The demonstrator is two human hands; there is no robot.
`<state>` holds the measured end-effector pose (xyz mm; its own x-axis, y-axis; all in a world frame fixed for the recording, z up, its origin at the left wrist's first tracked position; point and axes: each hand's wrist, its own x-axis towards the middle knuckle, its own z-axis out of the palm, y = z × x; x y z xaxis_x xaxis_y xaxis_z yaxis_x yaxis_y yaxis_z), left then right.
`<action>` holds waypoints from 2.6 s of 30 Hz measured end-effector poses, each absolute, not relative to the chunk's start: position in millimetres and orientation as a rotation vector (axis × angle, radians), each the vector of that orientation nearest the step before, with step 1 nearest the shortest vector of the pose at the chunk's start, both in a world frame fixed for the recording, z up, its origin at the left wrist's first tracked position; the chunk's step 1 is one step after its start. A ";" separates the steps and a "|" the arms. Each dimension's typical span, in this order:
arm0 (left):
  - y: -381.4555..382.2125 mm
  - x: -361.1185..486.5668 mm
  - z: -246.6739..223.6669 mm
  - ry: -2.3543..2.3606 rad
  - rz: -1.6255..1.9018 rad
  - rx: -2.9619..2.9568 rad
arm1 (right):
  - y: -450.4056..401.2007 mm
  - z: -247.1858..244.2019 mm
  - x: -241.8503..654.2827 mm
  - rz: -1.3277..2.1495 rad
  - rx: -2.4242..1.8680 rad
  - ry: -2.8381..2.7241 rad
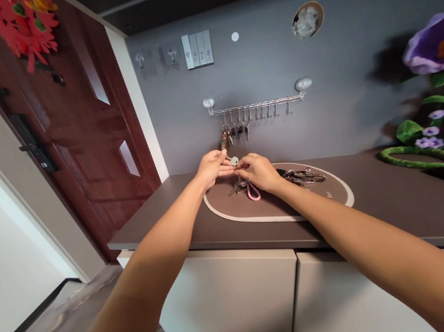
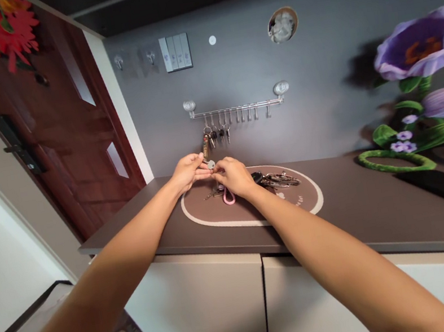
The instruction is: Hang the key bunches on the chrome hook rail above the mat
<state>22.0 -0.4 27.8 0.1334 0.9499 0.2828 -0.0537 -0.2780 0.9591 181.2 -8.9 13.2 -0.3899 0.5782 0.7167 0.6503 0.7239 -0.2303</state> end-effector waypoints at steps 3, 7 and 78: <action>0.2 21.7 27.6 0.935 1.323 1.458 | -7.9 12.3 182.0 -0.140 -0.918 -2.096; -0.3 21.6 28.0 0.910 1.337 1.447 | -8.1 11.8 181.5 -0.167 -0.891 -2.069; 0.6 29.8 6.1 1.255 1.006 2.584 | 32.3 91.7 194.1 0.959 -0.741 -1.046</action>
